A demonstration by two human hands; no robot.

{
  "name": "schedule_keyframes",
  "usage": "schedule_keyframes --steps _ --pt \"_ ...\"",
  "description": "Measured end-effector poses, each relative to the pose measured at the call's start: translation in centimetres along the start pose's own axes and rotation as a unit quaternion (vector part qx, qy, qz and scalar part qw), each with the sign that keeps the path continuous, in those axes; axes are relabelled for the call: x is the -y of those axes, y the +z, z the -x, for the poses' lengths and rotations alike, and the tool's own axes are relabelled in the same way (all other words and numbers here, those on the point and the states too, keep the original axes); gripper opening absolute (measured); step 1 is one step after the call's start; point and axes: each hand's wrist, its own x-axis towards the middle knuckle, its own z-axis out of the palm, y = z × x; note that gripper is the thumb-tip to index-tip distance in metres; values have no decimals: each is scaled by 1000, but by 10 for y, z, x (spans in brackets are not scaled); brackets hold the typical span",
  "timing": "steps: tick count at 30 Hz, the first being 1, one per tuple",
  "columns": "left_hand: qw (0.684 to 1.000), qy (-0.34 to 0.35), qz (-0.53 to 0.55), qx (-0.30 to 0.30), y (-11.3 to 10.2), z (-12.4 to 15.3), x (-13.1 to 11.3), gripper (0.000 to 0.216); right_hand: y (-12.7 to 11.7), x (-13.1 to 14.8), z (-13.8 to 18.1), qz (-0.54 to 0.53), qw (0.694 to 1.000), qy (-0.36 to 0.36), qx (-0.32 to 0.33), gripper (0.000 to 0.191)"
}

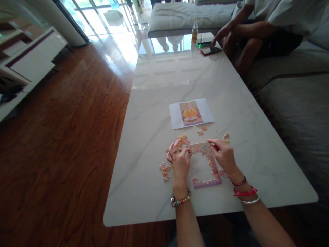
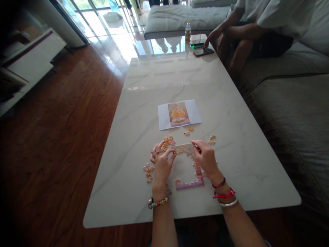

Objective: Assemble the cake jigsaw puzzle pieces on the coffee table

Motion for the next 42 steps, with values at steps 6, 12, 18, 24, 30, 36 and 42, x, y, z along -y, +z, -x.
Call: schedule_keyframes --steps 6,12,18,24,30,36,42 --pt "999 -34 -19 2 2 -3 2 12 -28 -12 -5 33 995 38 -86 20" --pt "999 -32 -17 16 1 -3 1 12 -27 -12 -4 42 996 25 -70 21" --pt "999 -35 -20 29 -2 0 5 11 -24 -10 -4 49 997 10 -53 20" --pt "999 -22 -16 40 -2 3 8 11 -21 -9 -3 41 998 -4 -42 21" --pt "999 -20 -11 38 0 5 10 13 -19 -8 -1 51 998 -11 -29 21" --pt "999 -29 12 33 -5 5 11 23 -17 -8 2 58 998 -19 -24 22" --pt "993 -107 18 -47 -13 5 31 22 -26 -22 1 80 996 -26 -16 22"
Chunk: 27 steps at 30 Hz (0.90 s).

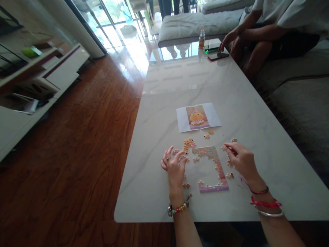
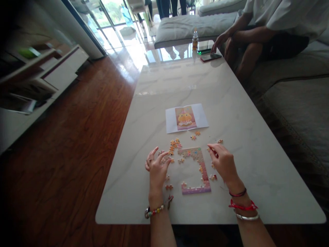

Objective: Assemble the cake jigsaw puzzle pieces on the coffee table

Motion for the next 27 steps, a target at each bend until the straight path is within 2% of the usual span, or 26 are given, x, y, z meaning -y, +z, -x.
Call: schedule_keyframes --steps 6,10,15,18,27 --pt "998 -52 -7 -40 -6 -8 20 17 -26 -55 1 93 994 49 2 27" --pt "998 -39 -2 -51 -10 -11 24 14 -31 -78 7 110 990 67 62 27" --pt "998 0 5 -55 -9 -13 21 14 -28 -73 6 99 986 57 122 21" --pt "999 24 -1 -32 -6 -14 17 14 -29 -68 4 91 984 43 148 19" --pt "999 20 -38 22 -6 -11 12 11 -34 -65 6 73 988 30 130 19"
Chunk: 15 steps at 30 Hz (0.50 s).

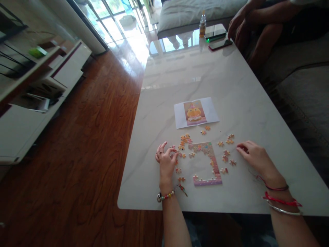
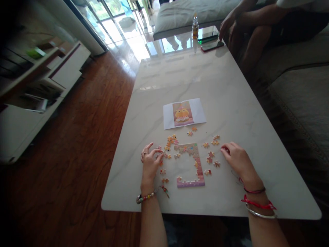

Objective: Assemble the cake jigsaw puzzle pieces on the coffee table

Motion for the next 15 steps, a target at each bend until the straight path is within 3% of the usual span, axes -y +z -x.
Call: schedule_keyframes --steps 6,10,15 --pt "1000 -4 12 -16 -1 2 4 11 -1 25 2 -16 999 -40 -34 17" --pt "999 -6 17 -31 1 4 7 10 0 49 5 -58 993 -104 -17 17" --pt "999 -6 17 -47 2 7 7 9 -2 50 10 -56 993 -105 -26 15"
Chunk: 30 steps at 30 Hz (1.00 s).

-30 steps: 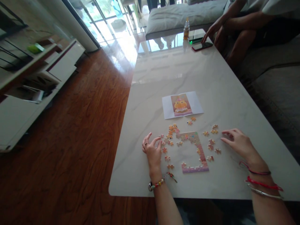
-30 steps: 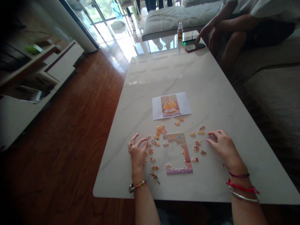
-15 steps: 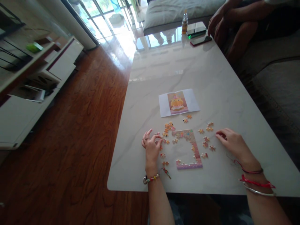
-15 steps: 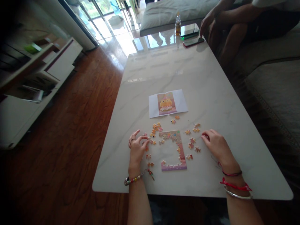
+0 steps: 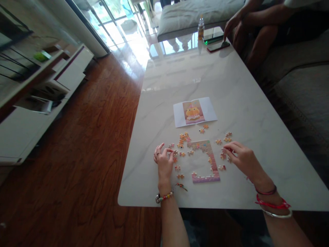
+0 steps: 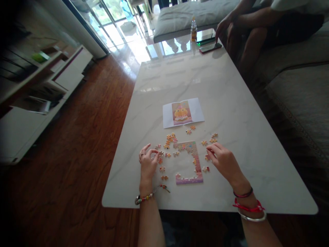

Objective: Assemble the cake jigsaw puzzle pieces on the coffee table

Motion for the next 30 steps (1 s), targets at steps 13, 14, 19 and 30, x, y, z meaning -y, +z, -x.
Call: schedule_keyframes --steps 13,14,19,30 --pt "997 -19 -73 7 7 9 -3 13 0 -7 13 -3 1000 5 4 15" --pt "997 -24 -74 9 7 9 -4 11 -1 -7 13 -2 1000 8 3 15" --pt "998 -14 -54 -14 6 8 -7 7 -3 -9 15 -12 1000 15 10 14" --pt "919 18 361 157 20 18 -45 17 0 20 9 -223 972 70 29 20"
